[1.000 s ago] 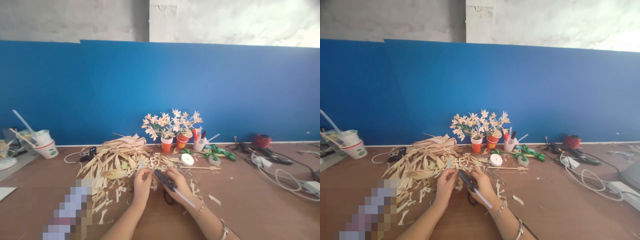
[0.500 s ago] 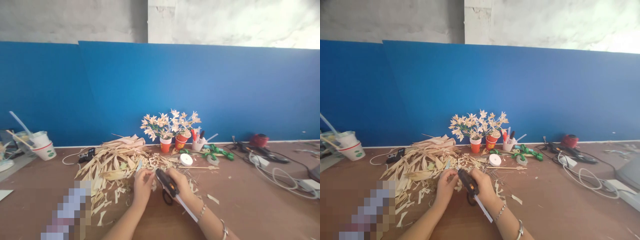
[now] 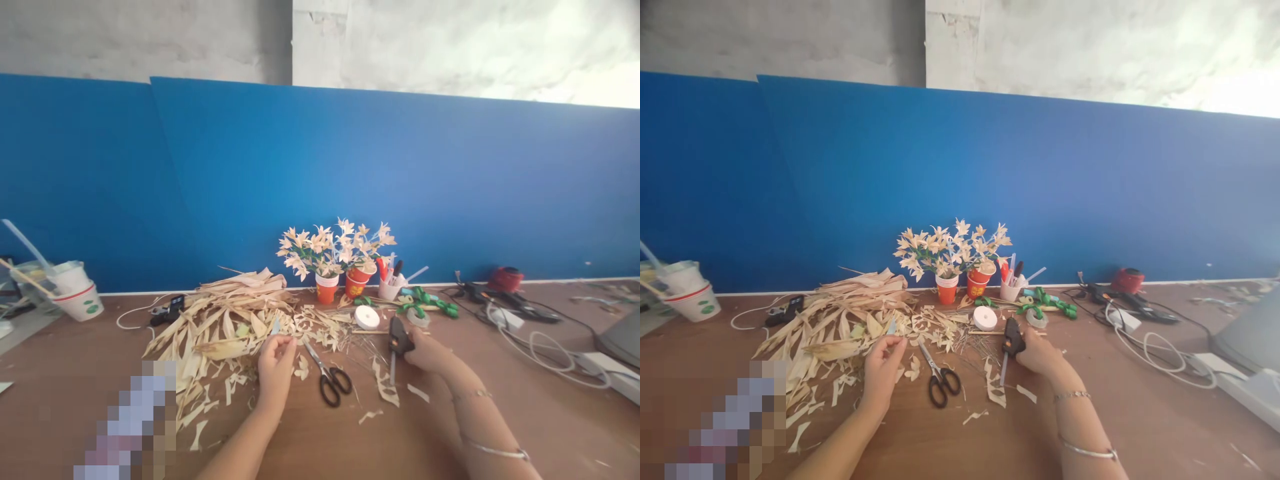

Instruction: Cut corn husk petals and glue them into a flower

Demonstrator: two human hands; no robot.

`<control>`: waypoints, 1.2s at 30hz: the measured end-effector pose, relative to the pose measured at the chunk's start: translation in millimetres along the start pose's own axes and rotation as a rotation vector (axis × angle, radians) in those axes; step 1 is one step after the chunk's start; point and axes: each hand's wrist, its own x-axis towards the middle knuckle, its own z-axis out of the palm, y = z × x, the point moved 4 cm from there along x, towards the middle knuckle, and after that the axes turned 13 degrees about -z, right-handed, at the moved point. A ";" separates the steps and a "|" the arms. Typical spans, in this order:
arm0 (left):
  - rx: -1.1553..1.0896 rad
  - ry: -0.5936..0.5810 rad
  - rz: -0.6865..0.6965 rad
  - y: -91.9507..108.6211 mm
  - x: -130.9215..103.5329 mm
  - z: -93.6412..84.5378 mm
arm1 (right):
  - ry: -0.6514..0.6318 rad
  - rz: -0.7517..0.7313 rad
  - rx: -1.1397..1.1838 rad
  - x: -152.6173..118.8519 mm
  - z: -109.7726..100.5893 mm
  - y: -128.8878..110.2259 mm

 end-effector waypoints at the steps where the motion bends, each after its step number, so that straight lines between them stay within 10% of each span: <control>1: -0.003 0.002 0.001 0.3 -0.1 -0.1 | -0.015 0.027 -0.026 -0.3 0.3 0.5; 8: 0.003 0.008 0.007 -0.8 0.0 0.9 | 0.229 -0.086 -0.246 -15.6 -21.2 -82.8; 12: 0.004 0.017 0.025 3.1 -0.9 -0.8 | 0.108 -0.596 0.015 -25.9 14.1 -177.1; 15: -0.010 0.012 0.035 8.2 -1.7 -2.0 | 0.055 -0.708 0.061 -30.6 45.3 -210.5; 36: -0.031 -0.014 0.010 8.9 -2.4 1.5 | 0.233 -0.714 0.290 -10.2 69.1 -200.3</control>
